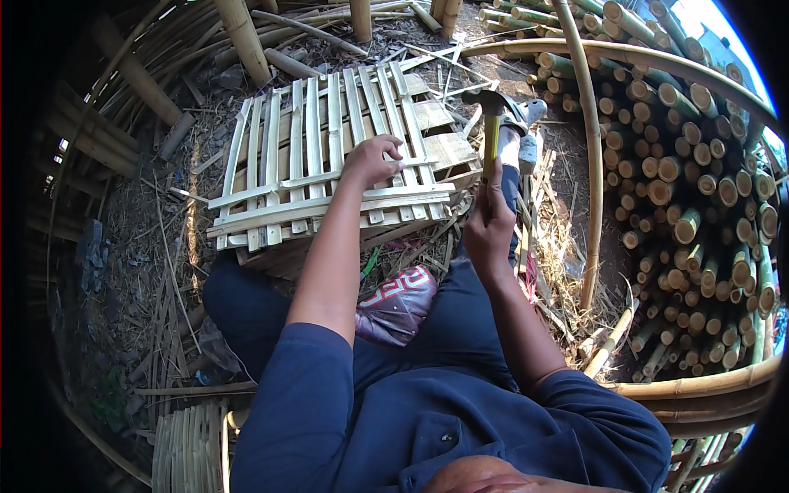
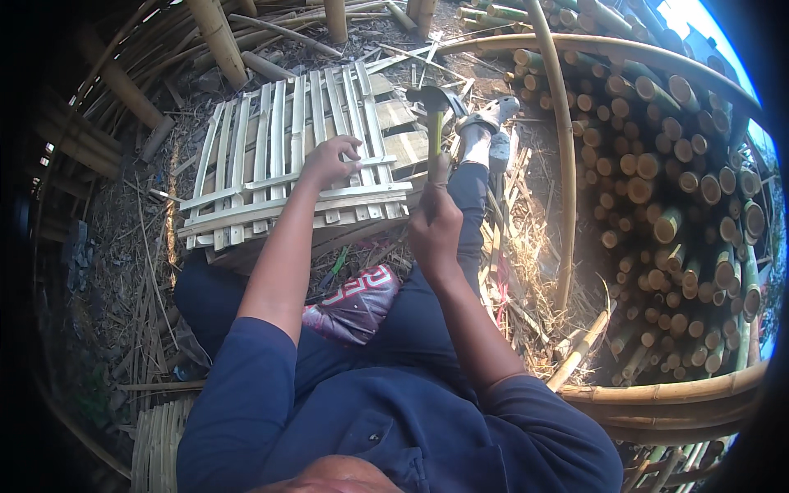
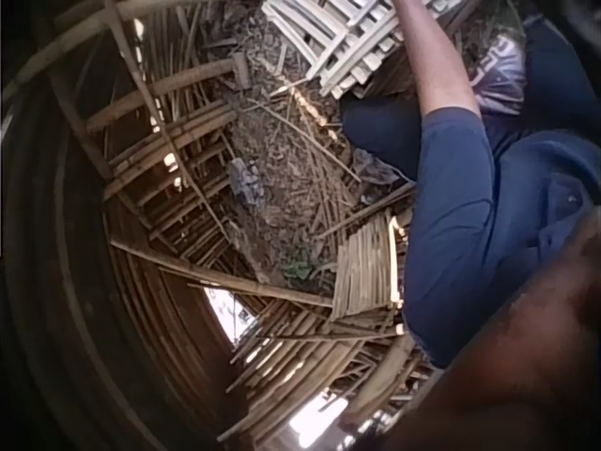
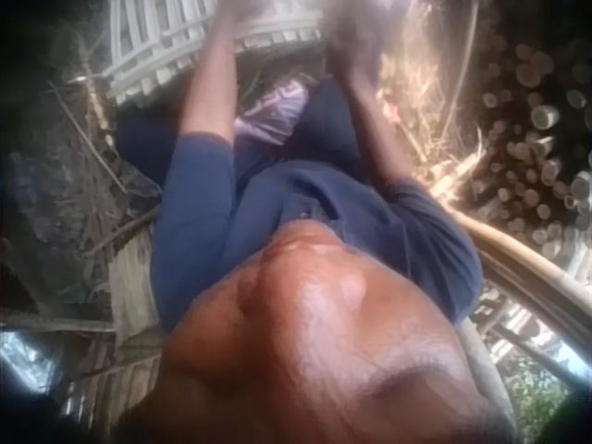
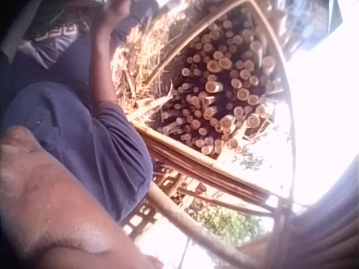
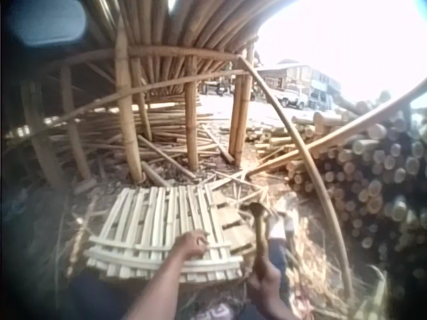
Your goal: The person constructs a bamboo structure by hammering small nails into slats, then retrieves a plastic bag containing additional hardware to continue the work.
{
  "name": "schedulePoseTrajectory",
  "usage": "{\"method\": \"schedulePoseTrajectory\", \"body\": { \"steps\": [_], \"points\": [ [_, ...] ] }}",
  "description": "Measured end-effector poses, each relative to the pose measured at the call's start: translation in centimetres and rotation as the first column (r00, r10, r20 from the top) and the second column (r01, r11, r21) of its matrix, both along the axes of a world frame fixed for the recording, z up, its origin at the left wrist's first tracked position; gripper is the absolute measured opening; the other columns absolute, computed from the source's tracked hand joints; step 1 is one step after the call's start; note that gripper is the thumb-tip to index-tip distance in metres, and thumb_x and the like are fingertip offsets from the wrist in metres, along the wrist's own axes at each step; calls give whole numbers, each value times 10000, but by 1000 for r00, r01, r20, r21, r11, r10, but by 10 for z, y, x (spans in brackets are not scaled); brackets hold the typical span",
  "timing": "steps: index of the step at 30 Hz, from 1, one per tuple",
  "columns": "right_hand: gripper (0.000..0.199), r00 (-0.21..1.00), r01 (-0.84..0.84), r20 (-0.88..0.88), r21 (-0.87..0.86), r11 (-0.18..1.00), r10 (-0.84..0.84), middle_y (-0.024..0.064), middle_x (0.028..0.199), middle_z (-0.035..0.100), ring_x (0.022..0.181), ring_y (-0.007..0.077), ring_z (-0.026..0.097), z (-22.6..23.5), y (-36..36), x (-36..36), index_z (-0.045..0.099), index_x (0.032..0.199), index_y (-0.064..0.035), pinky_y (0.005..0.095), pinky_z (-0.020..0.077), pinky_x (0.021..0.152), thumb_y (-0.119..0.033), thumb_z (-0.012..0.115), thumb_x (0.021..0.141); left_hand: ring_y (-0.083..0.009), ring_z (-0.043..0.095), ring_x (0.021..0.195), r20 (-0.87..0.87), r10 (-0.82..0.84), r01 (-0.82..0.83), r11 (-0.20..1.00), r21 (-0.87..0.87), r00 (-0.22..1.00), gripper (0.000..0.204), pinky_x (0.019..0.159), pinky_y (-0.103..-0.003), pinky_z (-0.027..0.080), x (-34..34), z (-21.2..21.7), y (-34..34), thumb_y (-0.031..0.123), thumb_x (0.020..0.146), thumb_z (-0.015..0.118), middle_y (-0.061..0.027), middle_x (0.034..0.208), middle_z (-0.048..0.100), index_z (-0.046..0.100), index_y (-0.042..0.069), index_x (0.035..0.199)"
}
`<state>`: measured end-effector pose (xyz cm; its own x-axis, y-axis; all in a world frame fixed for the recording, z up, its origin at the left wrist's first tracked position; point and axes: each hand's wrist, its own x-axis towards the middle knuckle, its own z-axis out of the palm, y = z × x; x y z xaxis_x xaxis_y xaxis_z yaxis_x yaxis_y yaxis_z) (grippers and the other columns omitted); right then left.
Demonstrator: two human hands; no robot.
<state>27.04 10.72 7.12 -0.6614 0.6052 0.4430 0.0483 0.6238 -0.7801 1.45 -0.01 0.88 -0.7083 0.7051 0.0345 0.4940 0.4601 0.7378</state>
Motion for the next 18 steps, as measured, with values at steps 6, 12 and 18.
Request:
{"method": "schedulePoseTrajectory", "body": {
  "steps": [6,12,18],
  "points": [
    [751,877,-119,472,46,992,83,324,902,689,855,488,699,-37,11,-10,350,1650,-127,552,514,776,22,531,936,-215,664,1281,-24,-13,13,1000,6,1000,135,1094,-384,516,-5,-1,1,242,825,859,46,1410,692,774,147,870],
    [631,969,-40,244,-3,999,39,243,805,622,685,274,640,-30,6,0,430,1610,-128,345,513,709,10,533,1002,-226,651,1303,-6,21,-21,1000,10,1000,138,1125,-408,502,2,1,1,251,831,855,38,1419,686,779,150,885],
    [615,929,-87,363,38,996,67,251,794,614,664,335,642,-41,8,7,444,1600,-124,348,504,687,2,538,1005,-249,511,1465,-214,-77,79,997,1,974,156,1238,-439,364,-5,-5,-2,263,840,822,-20,1463,658,786,134,920]
  ]
}}
